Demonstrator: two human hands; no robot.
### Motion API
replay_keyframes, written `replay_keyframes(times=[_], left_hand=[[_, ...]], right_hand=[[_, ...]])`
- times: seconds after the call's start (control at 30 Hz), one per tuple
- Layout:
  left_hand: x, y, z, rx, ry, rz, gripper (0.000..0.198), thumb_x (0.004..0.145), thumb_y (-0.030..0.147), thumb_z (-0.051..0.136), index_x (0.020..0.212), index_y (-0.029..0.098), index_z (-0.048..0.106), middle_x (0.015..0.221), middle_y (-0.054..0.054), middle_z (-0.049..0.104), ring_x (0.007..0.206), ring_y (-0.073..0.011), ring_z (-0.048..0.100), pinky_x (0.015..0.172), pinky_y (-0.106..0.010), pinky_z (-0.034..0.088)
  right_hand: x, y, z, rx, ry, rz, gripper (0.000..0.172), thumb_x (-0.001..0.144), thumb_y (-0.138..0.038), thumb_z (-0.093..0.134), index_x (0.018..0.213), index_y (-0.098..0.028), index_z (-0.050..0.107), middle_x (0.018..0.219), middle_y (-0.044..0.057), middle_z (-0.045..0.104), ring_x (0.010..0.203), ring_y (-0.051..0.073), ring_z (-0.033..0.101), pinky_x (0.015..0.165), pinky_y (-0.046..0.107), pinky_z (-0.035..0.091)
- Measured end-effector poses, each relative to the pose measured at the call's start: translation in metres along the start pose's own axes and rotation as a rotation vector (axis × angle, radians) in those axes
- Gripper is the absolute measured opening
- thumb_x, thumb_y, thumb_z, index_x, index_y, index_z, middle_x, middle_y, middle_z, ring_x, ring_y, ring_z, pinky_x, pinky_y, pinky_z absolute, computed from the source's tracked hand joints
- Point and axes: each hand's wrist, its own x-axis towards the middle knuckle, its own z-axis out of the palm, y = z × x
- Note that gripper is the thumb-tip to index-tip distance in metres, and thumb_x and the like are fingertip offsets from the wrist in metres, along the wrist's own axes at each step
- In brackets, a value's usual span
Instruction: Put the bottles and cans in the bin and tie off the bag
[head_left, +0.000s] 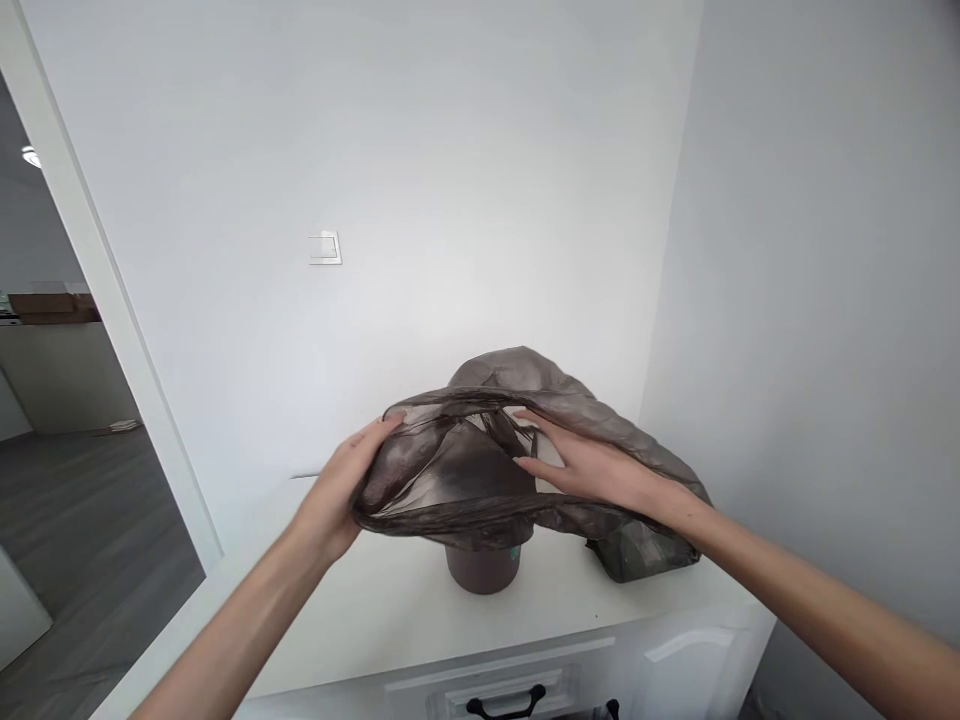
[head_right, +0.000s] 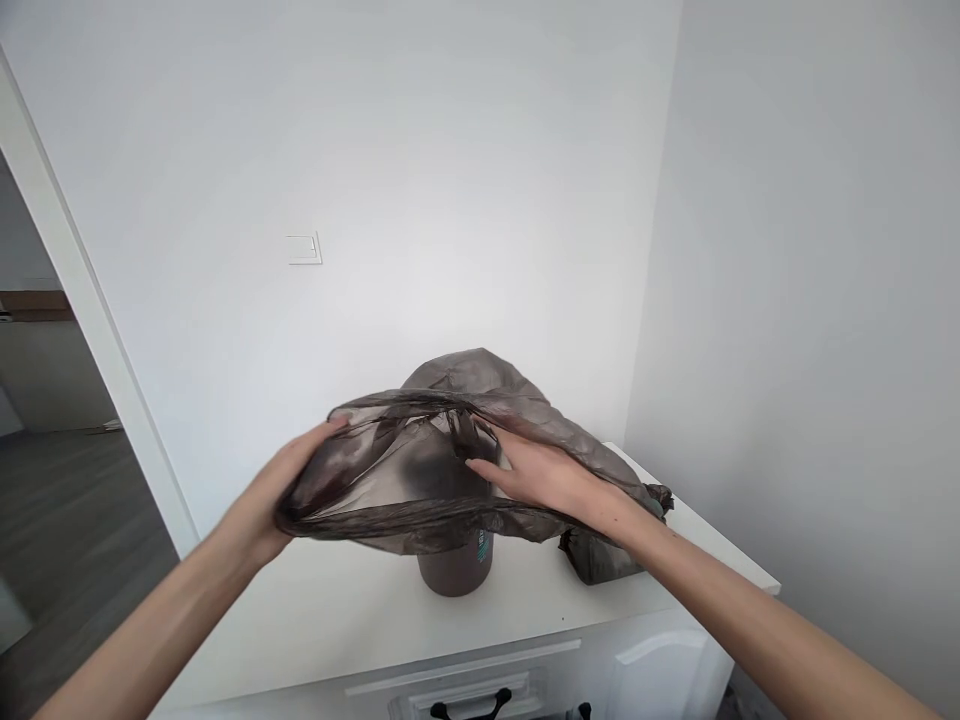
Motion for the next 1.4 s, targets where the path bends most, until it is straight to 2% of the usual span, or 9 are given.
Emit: replay_keyframes(times=[0.17,0.3,0.43,0.5,0.6,0.77,1.03,1.2,1.4], left_hand=[[0.015,-0.035,-0.007,0.008,-0.103,-0.139,0.050,0.075,0.062,0.074,0.102,0.021,0.078,0.099,-0.009,0.080,0.096,-0.0303,0.072,0.075,-0.036,0.055],[0.014,-0.037,-0.008,0.156,-0.103,-0.142,0.043,0.082,0.064,0.068,0.092,0.022,0.070,0.092,-0.004,0.073,0.089,-0.0240,0.068,0.068,-0.030,0.049],[0.025,-0.047,-0.002,0.497,-0.094,0.124,0.043,0.092,0.064,0.055,0.079,0.023,0.053,0.082,0.001,0.061,0.086,-0.0204,0.061,0.070,-0.028,0.044],[0.035,-0.062,0.002,0.639,-0.137,0.272,0.039,0.097,0.060,0.047,0.081,0.024,0.050,0.087,0.000,0.062,0.093,-0.0220,0.060,0.075,-0.030,0.045],[0.048,-0.089,0.005,0.808,-0.232,0.356,0.034,0.102,0.052,0.036,0.084,0.025,0.047,0.088,-0.001,0.063,0.086,-0.0225,0.059,0.073,-0.033,0.044],[0.059,-0.114,0.013,0.930,-0.360,0.359,0.026,0.103,0.043,0.030,0.087,0.027,0.043,0.070,0.002,0.054,0.063,-0.0219,0.054,0.062,-0.034,0.036],[0.041,-0.109,0.035,0.851,-0.432,0.351,0.024,0.107,0.041,0.026,0.098,0.028,0.044,0.068,0.004,0.052,0.057,-0.0211,0.051,0.060,-0.033,0.032],[0.033,-0.107,0.035,0.770,-0.302,0.337,0.026,0.105,0.045,0.032,0.088,0.028,0.040,0.065,0.006,0.049,0.054,-0.0185,0.045,0.059,-0.032,0.031],[0.045,-0.092,0.011,0.583,0.027,0.281,0.037,0.101,0.056,0.041,0.081,0.026,0.045,0.069,0.005,0.053,0.063,-0.0160,0.047,0.060,-0.029,0.036]], right_hand=[[0.005,0.019,0.028,0.016,-0.273,-0.018,0.062,0.097,-0.052,0.058,0.154,-0.030,0.047,0.145,0.007,0.062,0.117,0.033,0.069,0.098,0.043,0.057],[0.022,0.030,0.040,-0.053,-0.313,0.057,0.055,0.101,-0.053,0.049,0.148,-0.024,0.052,0.139,0.010,0.067,0.116,0.033,0.069,0.101,0.047,0.054],[0.037,0.035,0.049,-0.087,-0.419,0.019,0.055,0.098,-0.054,0.055,0.142,-0.021,0.060,0.145,0.012,0.063,0.130,0.034,0.060,0.108,0.045,0.048],[0.038,0.035,0.053,-0.088,-0.528,-0.011,0.054,0.097,-0.056,0.055,0.138,-0.021,0.064,0.140,0.012,0.067,0.124,0.032,0.065,0.103,0.042,0.050],[0.035,0.033,0.056,-0.088,-0.614,-0.064,0.047,0.100,-0.053,0.052,0.124,-0.018,0.071,0.121,0.012,0.076,0.102,0.030,0.072,0.086,0.038,0.054],[0.028,0.030,0.046,0.001,-0.597,-0.103,0.040,0.102,-0.048,0.051,0.119,-0.020,0.073,0.116,0.008,0.077,0.096,0.025,0.072,0.082,0.034,0.052],[0.028,0.032,0.022,0.117,-0.542,0.035,0.041,0.104,-0.041,0.047,0.139,-0.024,0.059,0.126,0.007,0.073,0.094,0.023,0.074,0.083,0.037,0.057],[0.036,0.037,0.034,0.046,-0.520,-0.067,0.044,0.100,-0.037,0.053,0.141,-0.022,0.058,0.141,0.009,0.065,0.122,0.027,0.065,0.104,0.041,0.051],[0.069,0.041,0.070,-0.123,-0.702,-0.148,0.056,0.097,-0.044,0.060,0.145,-0.016,0.056,0.145,0.016,0.062,0.130,0.034,0.060,0.109,0.047,0.048]])
